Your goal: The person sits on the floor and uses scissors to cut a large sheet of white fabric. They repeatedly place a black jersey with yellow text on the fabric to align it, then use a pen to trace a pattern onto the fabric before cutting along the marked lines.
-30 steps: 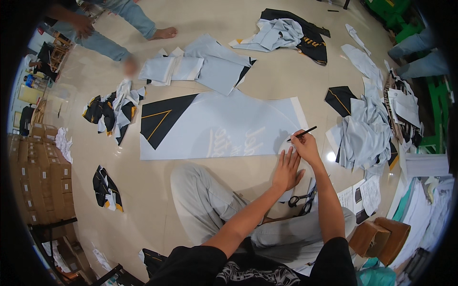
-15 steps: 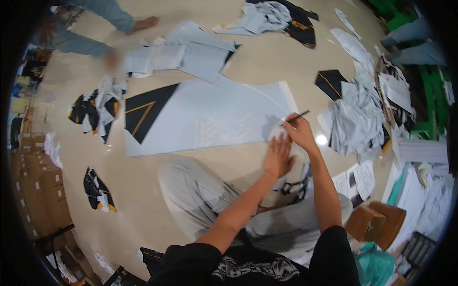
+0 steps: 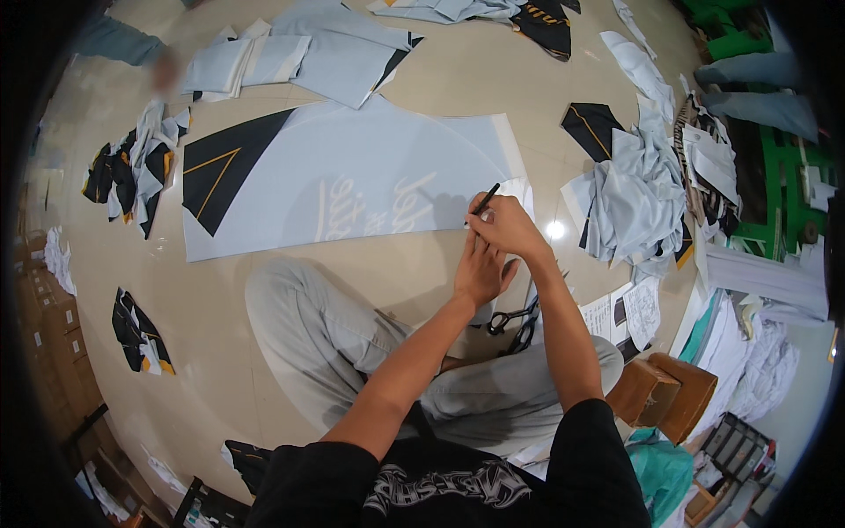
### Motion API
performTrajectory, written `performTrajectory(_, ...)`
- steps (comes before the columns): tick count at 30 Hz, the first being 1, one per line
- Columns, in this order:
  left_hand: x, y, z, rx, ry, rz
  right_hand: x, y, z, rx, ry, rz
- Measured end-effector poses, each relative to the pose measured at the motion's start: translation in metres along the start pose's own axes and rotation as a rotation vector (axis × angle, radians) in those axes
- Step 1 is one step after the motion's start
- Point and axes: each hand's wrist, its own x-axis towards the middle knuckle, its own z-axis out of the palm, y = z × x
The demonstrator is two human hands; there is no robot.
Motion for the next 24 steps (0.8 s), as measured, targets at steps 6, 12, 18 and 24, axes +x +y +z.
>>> performTrajectory(6, 0.002, 0.002, -0.002, 0.043, -0.002, 0.021, 0.003, 0.013, 0.009, -0.011, 0.061, -0.01)
performTrajectory(12, 0.002, -0.004, 0.008, -0.093, 0.031, 0.017, 0.003, 0.001, 0.006, 0.011, -0.004, 0.022)
performTrajectory(18, 0.005, -0.001, -0.006, -0.019, -0.13, 0.021, 0.007, 0.015, 0.009, -0.109, 0.004, 0.013)
performTrajectory(24, 0.004, -0.002, -0.002, -0.083, -0.119, 0.02, 0.01, 0.02, 0.013, -0.138, 0.012, 0.03)
